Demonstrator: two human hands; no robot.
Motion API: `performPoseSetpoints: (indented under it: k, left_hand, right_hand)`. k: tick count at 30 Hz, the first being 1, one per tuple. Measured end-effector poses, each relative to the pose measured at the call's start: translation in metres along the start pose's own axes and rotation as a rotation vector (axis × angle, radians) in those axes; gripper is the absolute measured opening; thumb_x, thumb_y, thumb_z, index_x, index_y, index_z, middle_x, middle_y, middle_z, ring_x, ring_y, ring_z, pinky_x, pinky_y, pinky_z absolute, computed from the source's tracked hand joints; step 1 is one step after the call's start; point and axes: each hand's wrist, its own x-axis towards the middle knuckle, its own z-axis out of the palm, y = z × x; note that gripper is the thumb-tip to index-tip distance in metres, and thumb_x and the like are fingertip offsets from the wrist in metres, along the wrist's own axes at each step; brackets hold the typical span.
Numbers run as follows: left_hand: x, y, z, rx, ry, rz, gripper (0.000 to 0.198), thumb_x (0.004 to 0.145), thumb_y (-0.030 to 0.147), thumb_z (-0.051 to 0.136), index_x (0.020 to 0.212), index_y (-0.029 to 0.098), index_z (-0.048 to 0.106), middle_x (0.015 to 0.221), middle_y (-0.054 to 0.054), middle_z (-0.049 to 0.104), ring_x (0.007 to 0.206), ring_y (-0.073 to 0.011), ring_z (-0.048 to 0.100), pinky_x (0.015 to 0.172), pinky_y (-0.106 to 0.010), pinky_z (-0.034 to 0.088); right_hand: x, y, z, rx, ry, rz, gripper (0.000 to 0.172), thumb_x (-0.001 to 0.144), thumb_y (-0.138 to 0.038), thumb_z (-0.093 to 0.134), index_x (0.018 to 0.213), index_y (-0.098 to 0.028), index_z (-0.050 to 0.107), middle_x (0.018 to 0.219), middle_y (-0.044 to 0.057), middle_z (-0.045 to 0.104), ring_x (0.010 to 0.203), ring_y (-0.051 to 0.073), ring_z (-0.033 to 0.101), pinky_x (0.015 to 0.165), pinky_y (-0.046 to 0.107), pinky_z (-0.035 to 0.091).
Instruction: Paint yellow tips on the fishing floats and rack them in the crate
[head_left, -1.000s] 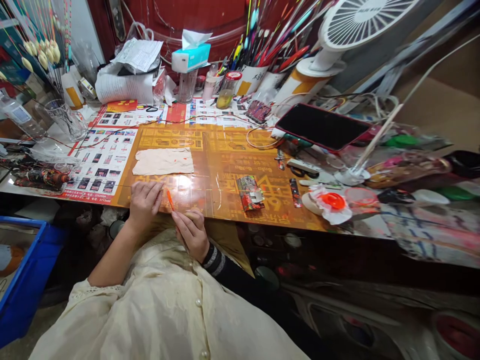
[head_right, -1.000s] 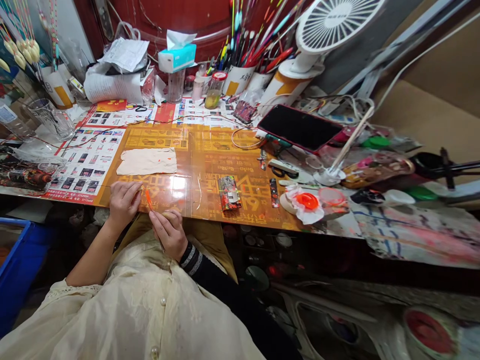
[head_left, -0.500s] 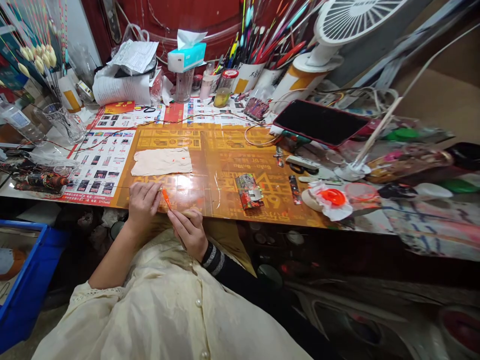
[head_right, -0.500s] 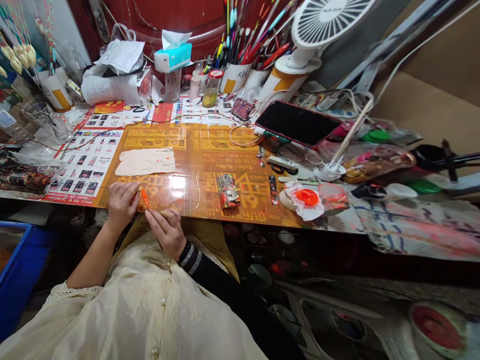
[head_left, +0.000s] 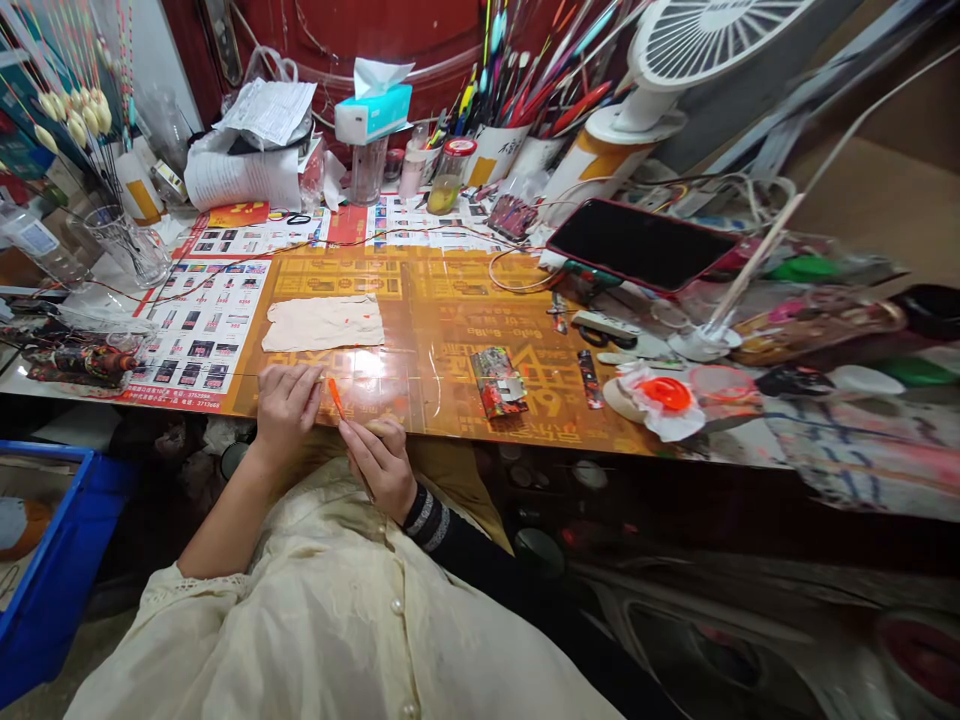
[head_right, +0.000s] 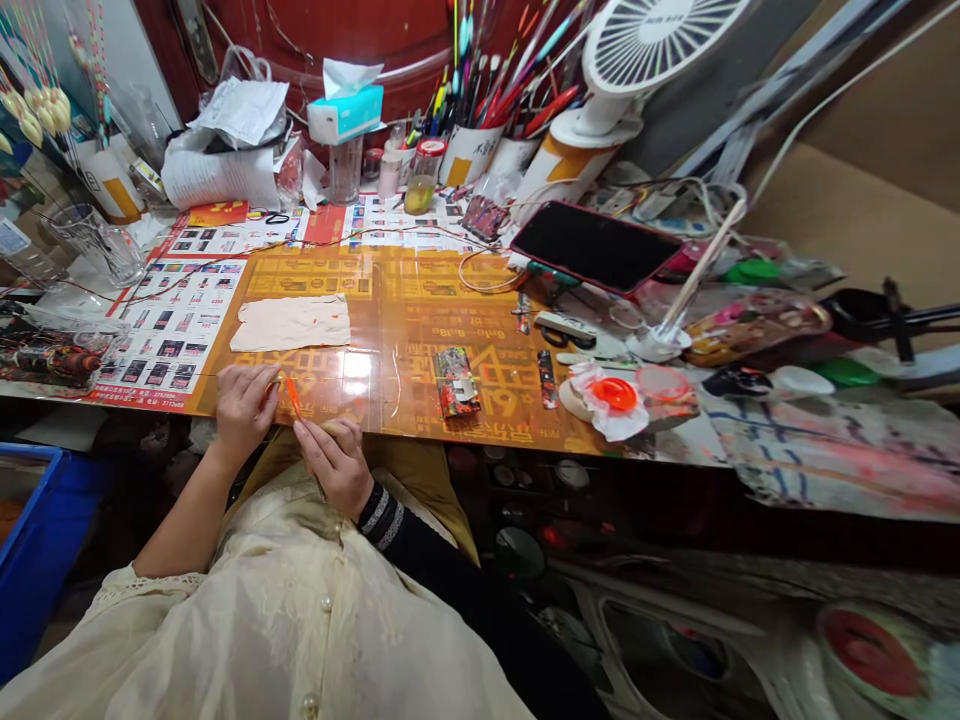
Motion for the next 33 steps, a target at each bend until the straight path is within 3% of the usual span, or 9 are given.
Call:
performPoseSetpoints:
  k: [10, 18, 23, 28, 33]
  left_hand:
    - [-0.001, -0.001, -0.003, -0.021, -0.010, -0.031, 0.029, 0.098, 0.023, 0.052, 0.125, 0.021, 0.065, 0.111, -0.010, 0.073, 0.104, -0.0231, 0.063, 0.101, -0.043, 0.043]
    - [0.002, 0.001, -0.010, -0.002, -0.008, 0.026, 0.031, 0.100, 0.022, 0.049, 0.129, 0.020, 0.062, 0.110, -0.010, 0.073, 0.102, -0.0222, 0.063, 0.097, -0.040, 0.043]
    - [0.010, 0.011, -0.018, -0.014, -0.015, 0.059, 0.039, 0.104, 0.023, 0.036, 0.135, 0.020, 0.060, 0.112, -0.012, 0.073, 0.100, -0.0213, 0.064, 0.096, -0.040, 0.045]
    - [0.014, 0.013, -0.054, 0.044, -0.028, 0.089, 0.035, 0.104, 0.024, 0.036, 0.125, 0.022, 0.065, 0.105, -0.008, 0.074, 0.099, -0.0183, 0.064, 0.095, -0.037, 0.047]
    - [-0.005, -0.011, -0.124, 0.367, -0.026, -0.050, 0.024, 0.101, 0.033, 0.050, 0.107, 0.028, 0.072, 0.101, -0.004, 0.074, 0.098, -0.0194, 0.060, 0.093, -0.039, 0.043]
  right_hand:
    - [-0.001, 0.003, -0.007, 0.128, 0.028, -0.009, 0.060, 0.094, -0.013, 0.053, 0.152, -0.020, 0.041, 0.116, 0.009, 0.071, 0.106, 0.020, 0.057, 0.101, 0.046, 0.052]
    - [-0.003, 0.007, -0.011, 0.166, 0.041, -0.024, 0.060, 0.093, -0.012, 0.054, 0.151, -0.020, 0.042, 0.115, 0.010, 0.071, 0.106, 0.021, 0.059, 0.098, 0.046, 0.055]
    - [-0.006, 0.012, -0.013, 0.185, 0.049, -0.045, 0.061, 0.092, -0.012, 0.053, 0.152, -0.020, 0.042, 0.115, 0.011, 0.072, 0.108, 0.023, 0.062, 0.095, 0.044, 0.057]
    - [-0.016, 0.013, -0.017, 0.207, 0.031, -0.053, 0.059, 0.091, -0.013, 0.055, 0.150, -0.021, 0.046, 0.116, 0.012, 0.072, 0.105, 0.024, 0.067, 0.091, 0.043, 0.058]
    - [-0.018, 0.011, -0.017, 0.209, 0.098, -0.110, 0.062, 0.089, -0.009, 0.060, 0.148, -0.024, 0.049, 0.105, 0.010, 0.076, 0.092, 0.024, 0.071, 0.083, 0.040, 0.057]
